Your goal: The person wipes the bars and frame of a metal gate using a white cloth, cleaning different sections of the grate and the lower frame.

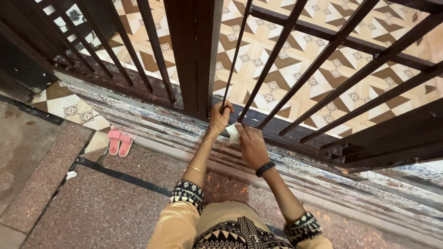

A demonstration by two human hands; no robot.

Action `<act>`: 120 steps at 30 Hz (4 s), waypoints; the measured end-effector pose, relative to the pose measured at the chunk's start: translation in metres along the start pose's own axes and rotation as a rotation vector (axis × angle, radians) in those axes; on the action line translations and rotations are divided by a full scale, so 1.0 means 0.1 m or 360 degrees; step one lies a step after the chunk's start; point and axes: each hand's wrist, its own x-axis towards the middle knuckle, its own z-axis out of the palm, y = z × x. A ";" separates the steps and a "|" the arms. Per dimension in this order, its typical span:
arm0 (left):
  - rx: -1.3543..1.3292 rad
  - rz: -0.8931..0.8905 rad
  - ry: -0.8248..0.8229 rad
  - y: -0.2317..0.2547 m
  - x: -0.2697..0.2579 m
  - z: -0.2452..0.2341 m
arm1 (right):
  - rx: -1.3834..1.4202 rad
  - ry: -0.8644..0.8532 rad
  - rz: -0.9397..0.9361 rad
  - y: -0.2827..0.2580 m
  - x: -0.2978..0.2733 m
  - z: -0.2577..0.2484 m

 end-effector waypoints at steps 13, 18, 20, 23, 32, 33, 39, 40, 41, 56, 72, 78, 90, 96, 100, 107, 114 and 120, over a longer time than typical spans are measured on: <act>-0.0005 0.0029 0.0011 0.06 0.02 0.00 | -0.0433 0.0016 0.0263 0.07 0.01 0.23; 0.0019 0.0034 0.0009 0.07 0.01 -0.01 | -0.0349 0.0131 0.0121 0.18 0.11 0.31; 0.0017 0.0039 0.0004 0.06 0.01 -0.01 | -0.0313 0.0080 0.0110 0.19 0.17 0.31; 0.0044 -0.0125 0.0000 0.03 0.01 0.00 | -0.0284 -0.0101 0.0212 0.17 0.17 0.20; -0.0003 -0.0008 0.0025 -0.07 0.01 0.03 | -0.0587 -0.0338 0.0600 0.59 -0.37 -0.16; 0.0004 -0.0006 0.0047 -0.08 0.00 0.03 | -0.0626 -0.0311 0.0560 0.63 -0.38 -0.14; -0.0042 0.0067 0.0105 -0.15 0.01 0.06 | -0.0254 -0.0348 0.0625 0.37 -0.03 0.17; -0.0049 0.0085 0.0091 -0.14 0.01 0.05 | -0.0290 -0.0312 0.0519 0.28 0.06 0.23; -0.0056 0.0103 0.0078 -0.13 0.00 0.05 | -0.0326 -0.0277 0.0411 0.20 0.12 0.27; -0.0037 0.0007 0.0031 -0.01 0.02 0.03 | -0.0625 -0.0196 0.0791 1.33 -0.98 -0.39; 0.0022 0.0048 0.0050 -0.03 0.02 0.02 | -0.0366 0.0468 0.0575 0.58 -0.88 -0.26; 0.0049 -0.0015 0.0049 0.00 0.01 0.01 | 0.1310 0.0979 0.0862 0.66 -0.92 -0.47; 0.0029 0.0057 0.0051 0.00 0.00 0.02 | 0.0041 0.0871 0.0782 1.02 -1.16 -0.18; 0.0047 0.0086 0.0078 0.02 0.01 0.03 | -0.0440 0.0321 0.0653 0.87 -0.97 -0.22; 0.0045 0.0066 0.0072 0.03 0.00 0.01 | -0.0418 0.0338 0.0746 1.02 -0.79 -0.34; 0.0055 0.0079 0.0055 0.03 0.01 0.01 | -0.0342 0.0162 0.0522 0.54 -0.26 -0.08; -0.0006 -0.0055 0.0021 0.04 0.00 0.02 | -0.0408 0.0107 0.0574 0.68 -0.58 0.29; 0.0056 0.0012 0.0047 0.08 0.00 0.00 | -0.0617 0.0267 0.0849 1.24 -0.94 -0.10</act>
